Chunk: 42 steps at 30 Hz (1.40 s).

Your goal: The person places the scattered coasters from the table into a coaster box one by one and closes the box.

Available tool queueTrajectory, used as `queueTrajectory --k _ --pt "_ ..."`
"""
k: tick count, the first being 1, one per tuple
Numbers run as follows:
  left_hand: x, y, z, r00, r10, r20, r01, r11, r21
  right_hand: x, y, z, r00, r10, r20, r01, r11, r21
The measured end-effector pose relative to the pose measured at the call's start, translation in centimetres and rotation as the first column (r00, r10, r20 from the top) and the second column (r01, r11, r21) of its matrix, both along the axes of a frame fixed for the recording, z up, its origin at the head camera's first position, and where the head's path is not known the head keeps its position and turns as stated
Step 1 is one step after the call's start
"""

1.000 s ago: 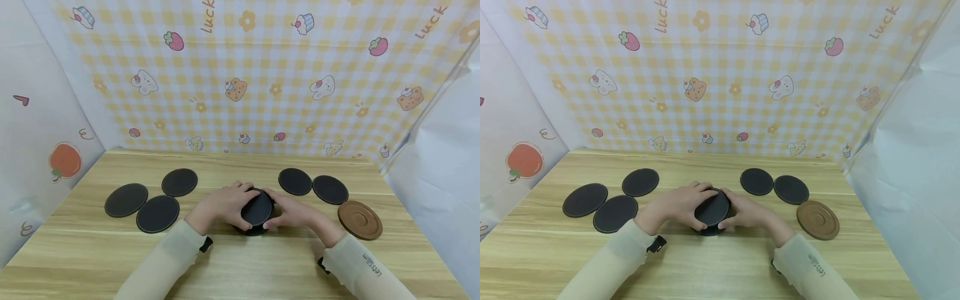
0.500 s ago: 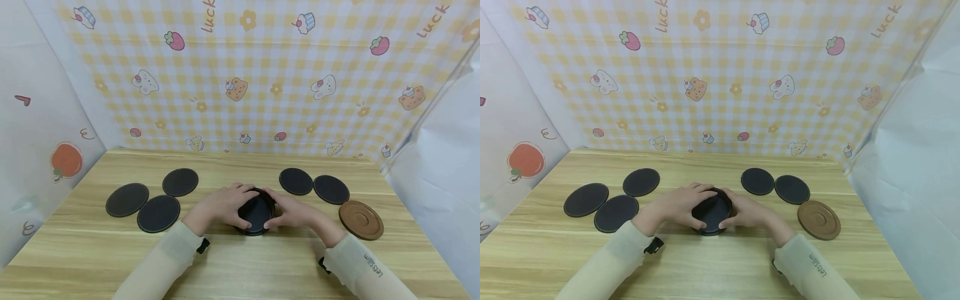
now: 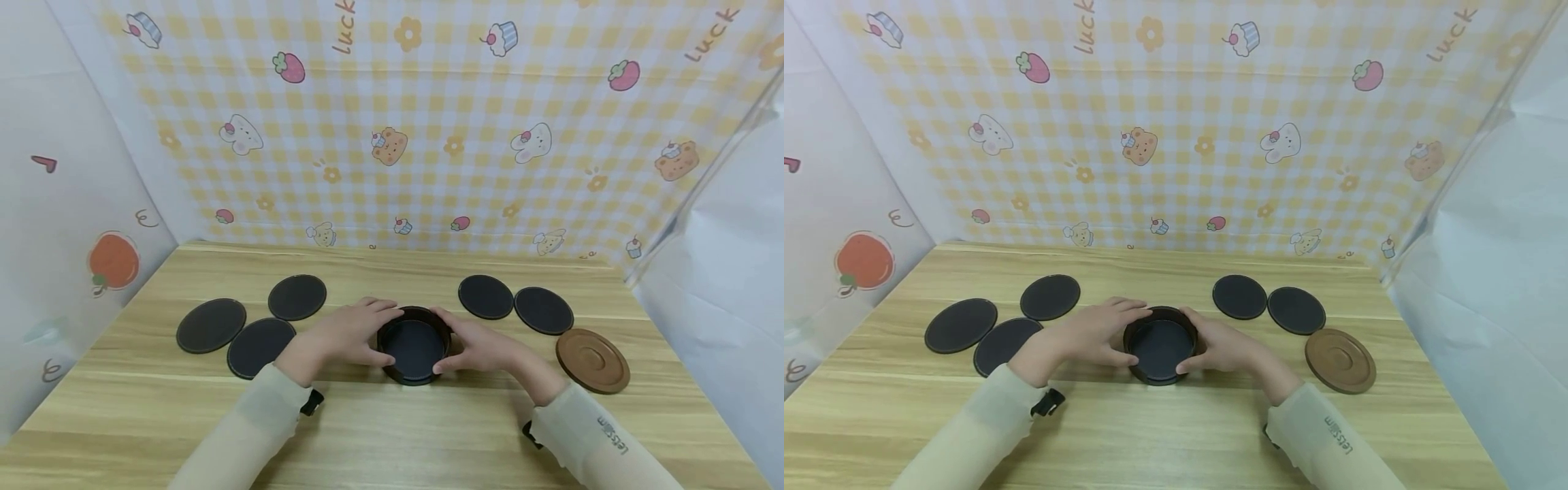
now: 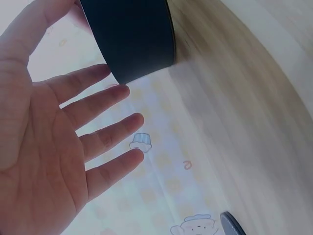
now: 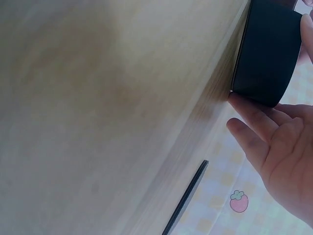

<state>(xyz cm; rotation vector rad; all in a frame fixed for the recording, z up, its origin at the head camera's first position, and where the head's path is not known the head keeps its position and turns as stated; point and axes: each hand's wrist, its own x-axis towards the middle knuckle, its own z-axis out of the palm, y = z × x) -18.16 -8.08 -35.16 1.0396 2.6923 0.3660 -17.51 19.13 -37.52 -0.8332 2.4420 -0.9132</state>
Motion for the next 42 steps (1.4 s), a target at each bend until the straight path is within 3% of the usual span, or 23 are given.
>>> queueTrajectory --k 6,14,28,36,42 --pt "0.0 -0.9 0.2 1.0 0.007 0.009 -0.007 1.0 0.002 0.0 0.2 -0.1 1.0 -0.007 0.003 0.007 1.0 -0.002" --pt "0.0 -3.0 0.3 0.997 0.075 -0.004 -0.075 0.997 -0.002 0.2 0.3 -0.1 1.0 -0.028 -0.003 0.028 0.999 0.033" --pt "-0.8 -9.8 -0.1 0.99 0.1 -0.098 -0.099 0.995 0.012 0.2 0.2 0.1 1.0 -0.024 -0.016 0.025 0.999 0.037" --pt "-2.2 -12.6 -0.3 0.992 0.119 -0.035 -0.114 0.988 0.108 0.1 0.4 0.0 1.0 -0.03 -0.006 0.03 0.999 0.042" --pt "-3.8 -14.2 -0.9 0.988 0.157 -0.006 -0.156 0.98 0.121 -0.1 0.3 -0.2 1.0 -0.013 -0.006 0.013 0.999 0.033"
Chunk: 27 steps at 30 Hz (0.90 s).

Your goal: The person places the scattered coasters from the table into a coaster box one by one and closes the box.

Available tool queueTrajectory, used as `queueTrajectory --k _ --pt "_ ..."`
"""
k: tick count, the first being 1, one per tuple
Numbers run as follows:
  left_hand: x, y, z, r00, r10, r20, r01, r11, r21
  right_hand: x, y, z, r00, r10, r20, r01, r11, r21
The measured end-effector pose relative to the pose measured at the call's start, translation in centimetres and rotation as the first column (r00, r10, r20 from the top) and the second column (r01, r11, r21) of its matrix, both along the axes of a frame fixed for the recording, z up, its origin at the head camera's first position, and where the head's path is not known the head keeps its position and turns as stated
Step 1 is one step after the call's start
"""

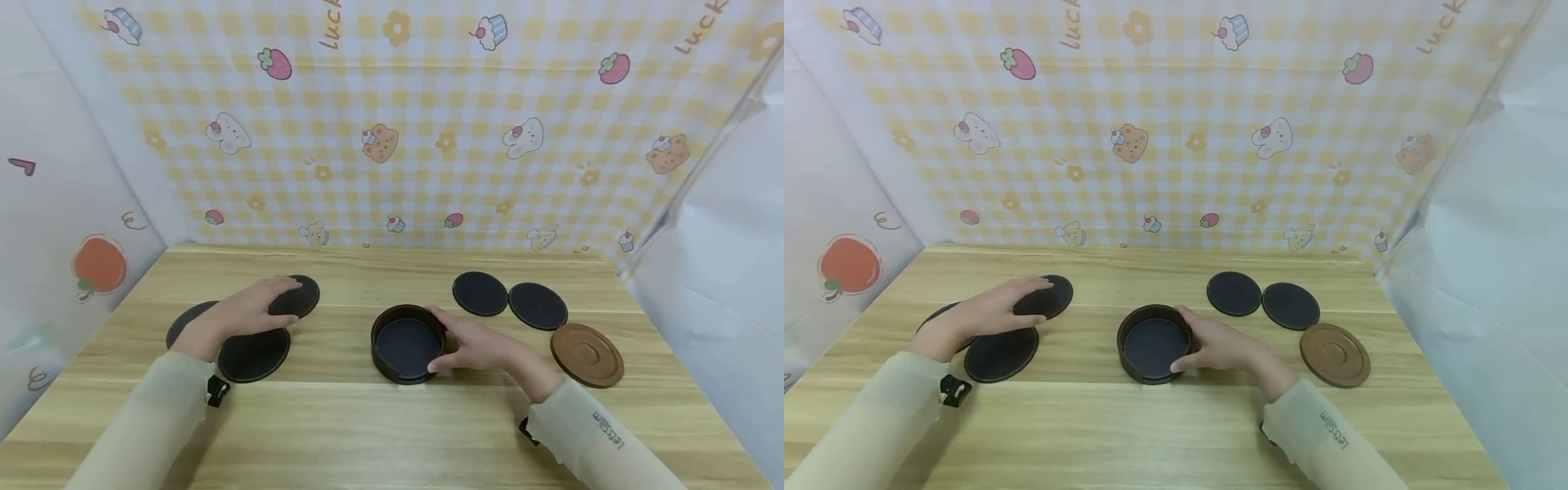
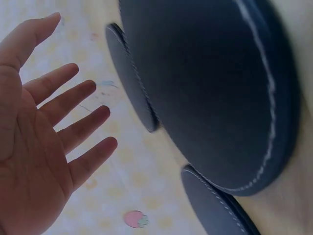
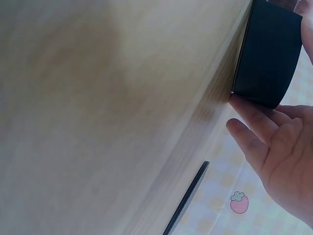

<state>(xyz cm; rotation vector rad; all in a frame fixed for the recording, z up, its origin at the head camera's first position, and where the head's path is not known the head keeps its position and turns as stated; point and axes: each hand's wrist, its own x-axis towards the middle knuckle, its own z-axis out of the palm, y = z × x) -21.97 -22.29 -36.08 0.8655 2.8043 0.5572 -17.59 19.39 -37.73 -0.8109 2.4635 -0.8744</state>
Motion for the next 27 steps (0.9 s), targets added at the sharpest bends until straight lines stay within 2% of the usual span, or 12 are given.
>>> queueTrajectory --k 7,15,21,27 --pt "-1.1 -0.8 -1.0 0.999 0.041 0.035 -0.04 0.999 -0.031 0.0 -0.3 0.2 1.0 0.011 0.003 -0.011 1.0 -0.009" --pt "-2.1 -0.8 -1.1 0.991 0.093 0.097 -0.087 0.994 -0.07 0.0 -0.3 0.0 1.0 0.008 0.004 -0.008 1.0 -0.016" --pt "-2.7 -1.1 -1.7 0.987 0.109 0.118 -0.099 0.991 -0.088 0.0 -0.3 -0.1 1.0 0.012 0.005 -0.011 1.0 -0.023" --pt "-3.1 -0.8 -1.8 0.981 0.141 0.132 -0.13 0.987 -0.09 0.0 -0.2 0.0 1.0 -0.006 0.006 0.006 1.0 -0.017"
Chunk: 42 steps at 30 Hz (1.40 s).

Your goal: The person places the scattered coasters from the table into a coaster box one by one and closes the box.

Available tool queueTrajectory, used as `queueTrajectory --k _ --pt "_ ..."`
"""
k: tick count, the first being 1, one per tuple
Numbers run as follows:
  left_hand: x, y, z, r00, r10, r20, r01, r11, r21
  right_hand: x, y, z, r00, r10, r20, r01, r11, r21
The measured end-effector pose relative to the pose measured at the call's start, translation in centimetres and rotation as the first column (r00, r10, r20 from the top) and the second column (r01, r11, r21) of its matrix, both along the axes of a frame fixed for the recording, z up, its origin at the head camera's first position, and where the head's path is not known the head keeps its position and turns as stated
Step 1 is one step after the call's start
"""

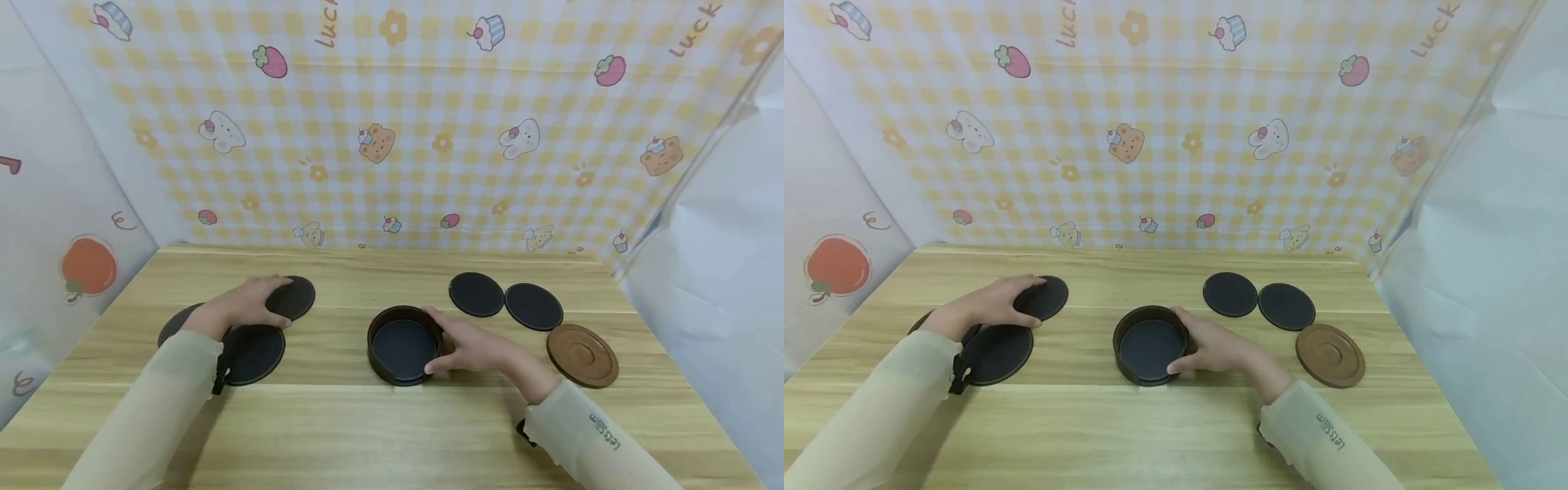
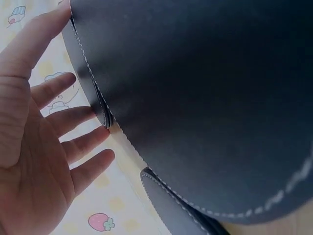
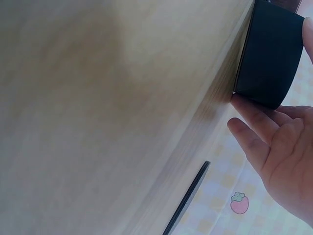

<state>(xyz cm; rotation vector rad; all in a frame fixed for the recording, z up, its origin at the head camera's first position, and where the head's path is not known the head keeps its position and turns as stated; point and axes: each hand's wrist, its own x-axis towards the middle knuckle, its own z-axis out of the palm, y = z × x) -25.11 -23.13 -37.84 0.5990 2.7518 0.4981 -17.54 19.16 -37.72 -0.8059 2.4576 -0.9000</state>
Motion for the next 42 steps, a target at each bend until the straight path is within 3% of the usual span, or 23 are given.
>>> queueTrajectory --k 12,22,35,42 --pt "-0.1 0.4 -0.2 0.999 0.016 -0.044 -0.018 1.0 -0.024 0.0 0.1 0.0 1.0 0.009 0.013 -0.009 1.0 -0.005" --pt "0.2 0.2 -0.2 0.999 0.029 -0.035 -0.03 0.999 -0.035 0.0 -0.2 -0.2 1.0 0.023 0.017 -0.023 0.999 -0.026" --pt "1.2 1.4 0.4 0.995 -0.071 -0.075 0.069 0.997 -0.031 0.2 -0.1 -0.1 1.0 0.017 0.011 -0.017 1.0 -0.021" --pt "1.6 1.8 0.6 0.993 -0.086 -0.084 0.085 0.996 -0.02 0.2 0.0 0.1 1.0 0.017 0.003 -0.017 0.999 -0.028"
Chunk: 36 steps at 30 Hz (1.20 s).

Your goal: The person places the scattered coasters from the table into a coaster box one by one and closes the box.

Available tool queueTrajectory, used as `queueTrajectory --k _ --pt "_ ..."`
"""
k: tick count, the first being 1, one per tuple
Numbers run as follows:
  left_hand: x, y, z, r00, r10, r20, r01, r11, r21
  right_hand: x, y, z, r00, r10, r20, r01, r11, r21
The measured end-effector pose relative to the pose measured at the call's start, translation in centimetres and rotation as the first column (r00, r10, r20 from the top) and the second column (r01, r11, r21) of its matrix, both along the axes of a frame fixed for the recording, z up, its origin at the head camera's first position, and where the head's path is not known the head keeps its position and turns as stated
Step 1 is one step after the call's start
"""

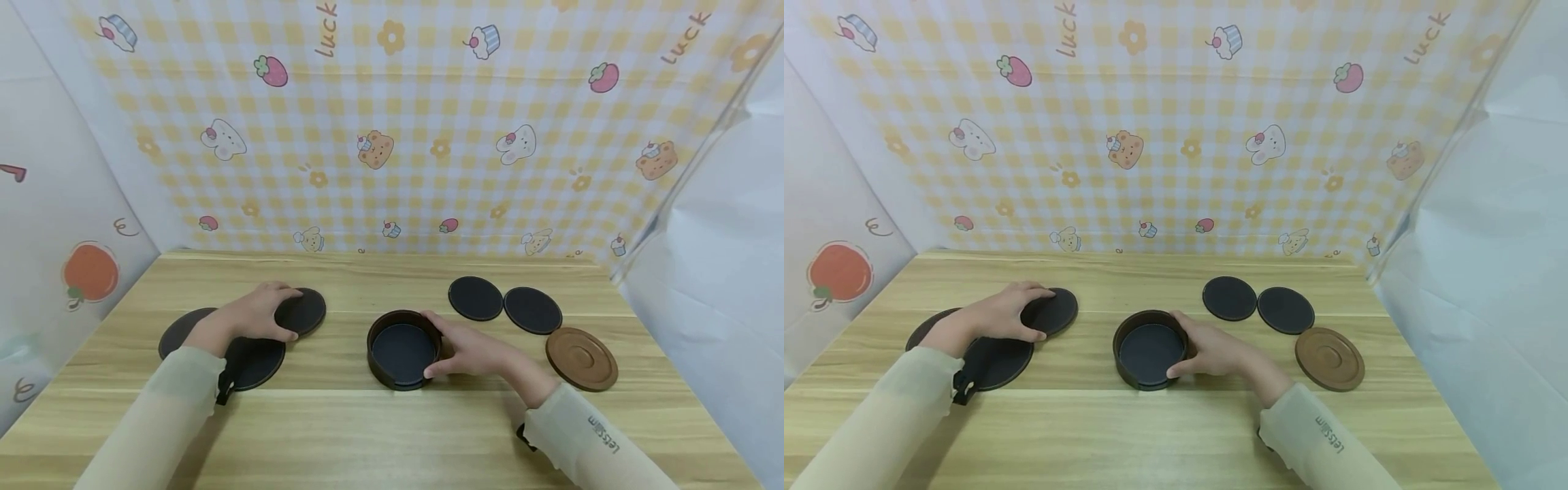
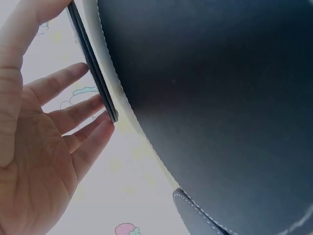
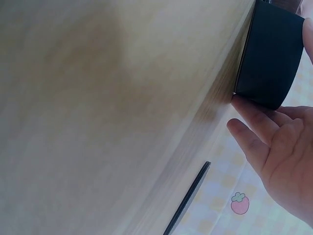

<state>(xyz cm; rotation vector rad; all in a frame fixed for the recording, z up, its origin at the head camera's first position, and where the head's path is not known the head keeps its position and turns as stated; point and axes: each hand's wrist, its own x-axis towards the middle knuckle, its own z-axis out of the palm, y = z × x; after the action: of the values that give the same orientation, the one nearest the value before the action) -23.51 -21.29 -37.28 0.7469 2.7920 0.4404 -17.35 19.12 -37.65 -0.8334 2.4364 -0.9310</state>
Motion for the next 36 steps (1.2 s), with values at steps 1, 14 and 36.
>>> queueTrajectory --k 1,14,36 --pt "0.1 0.0 0.0 1.0 -0.001 0.0 0.001 1.0 0.0 0.0 0.0 0.0 1.0 -0.001 0.001 0.001 1.0 0.002" --pt "1.5 0.9 0.6 1.0 -0.01 0.007 0.01 1.0 -0.009 0.0 -0.1 0.3 1.0 0.0 -0.006 0.0 1.0 0.014" --pt "3.8 2.5 1.0 0.999 -0.044 -0.019 0.044 0.999 -0.012 0.0 0.0 0.0 1.0 -0.001 -0.006 0.001 1.0 0.016"
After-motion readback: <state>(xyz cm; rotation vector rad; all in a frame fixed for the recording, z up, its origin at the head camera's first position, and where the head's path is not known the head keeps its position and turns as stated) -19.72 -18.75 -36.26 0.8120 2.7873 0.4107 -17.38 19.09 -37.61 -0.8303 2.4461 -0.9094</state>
